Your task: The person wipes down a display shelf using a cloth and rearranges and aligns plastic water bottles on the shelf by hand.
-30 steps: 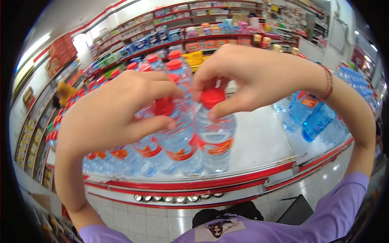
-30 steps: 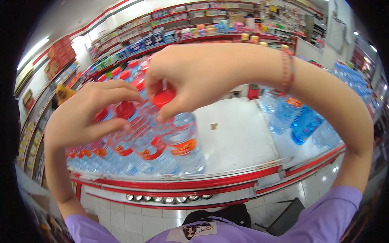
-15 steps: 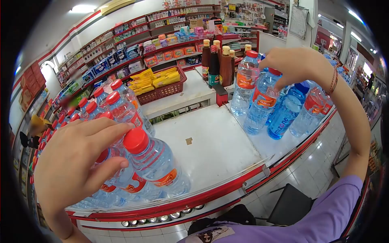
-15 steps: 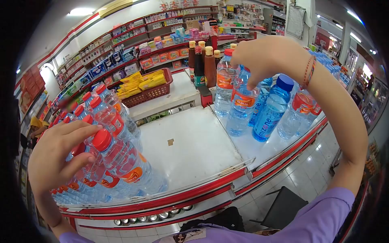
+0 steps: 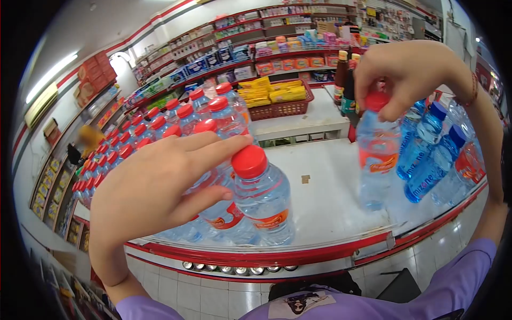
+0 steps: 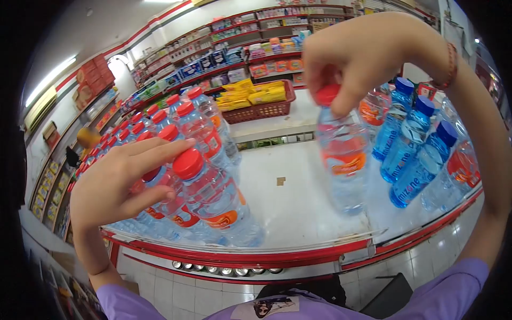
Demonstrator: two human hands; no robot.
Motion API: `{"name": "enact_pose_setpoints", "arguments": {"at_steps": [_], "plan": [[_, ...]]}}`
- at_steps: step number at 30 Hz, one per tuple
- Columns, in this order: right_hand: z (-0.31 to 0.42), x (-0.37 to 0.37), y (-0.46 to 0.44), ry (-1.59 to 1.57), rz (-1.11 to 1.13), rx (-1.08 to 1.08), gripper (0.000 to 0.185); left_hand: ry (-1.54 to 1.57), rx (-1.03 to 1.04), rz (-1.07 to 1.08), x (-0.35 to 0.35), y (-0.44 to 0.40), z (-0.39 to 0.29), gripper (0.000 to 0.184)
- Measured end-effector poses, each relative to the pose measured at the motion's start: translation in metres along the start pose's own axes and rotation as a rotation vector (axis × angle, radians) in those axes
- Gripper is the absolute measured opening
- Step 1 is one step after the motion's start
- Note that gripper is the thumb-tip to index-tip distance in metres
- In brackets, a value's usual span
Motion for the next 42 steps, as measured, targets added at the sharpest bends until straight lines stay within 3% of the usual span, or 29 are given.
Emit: {"name": "enact_pose_setpoints", "arguments": {"at_steps": [1,8,9,16,19,23,28,30,32,35,38,39,42], "plan": [[0.005,0.002,-0.013,-0.107,0.081,-0.001,0.034,-0.02,0.021,0.003,0.002,0.001,0.001,0.061],[0.042,0.006,-0.084,-0.156,-0.2,-0.367,0.027,0.083,0.037,-0.077,-0.008,0.009,0.012,0.057],[0.046,0.004,-0.095,-0.13,-0.303,-0.554,0.026,0.066,0.045,-0.094,-0.009,0.011,0.015,0.056],[0.051,0.004,-0.128,-0.275,-0.258,-0.506,0.03,0.09,0.017,-0.155,-0.001,0.02,0.028,0.049],[0.048,0.004,-0.125,-0.27,-0.137,-0.42,0.037,0.138,0.015,-0.153,0.0,0.017,0.028,0.049],[0.039,-0.006,-0.092,-0.263,-0.291,-0.36,0.053,0.141,0.042,-0.157,-0.008,0.008,0.025,0.05],[-0.035,-0.002,-0.025,0.222,-0.183,0.248,0.056,0.101,0.085,-0.22,-0.018,0.0,0.032,0.051],[-0.056,0.016,-0.006,0.39,0.099,0.639,0.053,0.098,0.08,-0.24,-0.02,-0.007,0.034,0.05],[-0.072,0.034,0.006,0.413,0.261,0.799,0.049,0.076,0.099,-0.25,-0.018,-0.013,0.036,0.048],[-0.114,0.05,0.013,0.368,0.067,0.664,0.045,0.075,0.142,-0.242,-0.018,-0.019,0.036,0.046],[-0.122,0.039,0.02,0.033,0.148,0.763,0.04,0.091,0.159,-0.227,-0.014,-0.018,0.036,0.045],[-0.134,0.035,0.017,-0.037,0.224,0.705,0.037,0.09,0.156,-0.218,-0.012,-0.016,0.036,0.044],[-0.126,0.025,-0.003,-0.07,0.117,0.338,0.038,0.08,0.157,-0.205,-0.009,-0.009,0.04,0.041]]}}
Point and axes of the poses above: each hand's wrist, its own y-axis away from the middle knuckle, its own x-axis out of the palm, z = x × y, the point moved 3 cm from there along -y, towards the middle knuckle, and after that the axes turned 2 degrees about z, right-handed, at the moved point
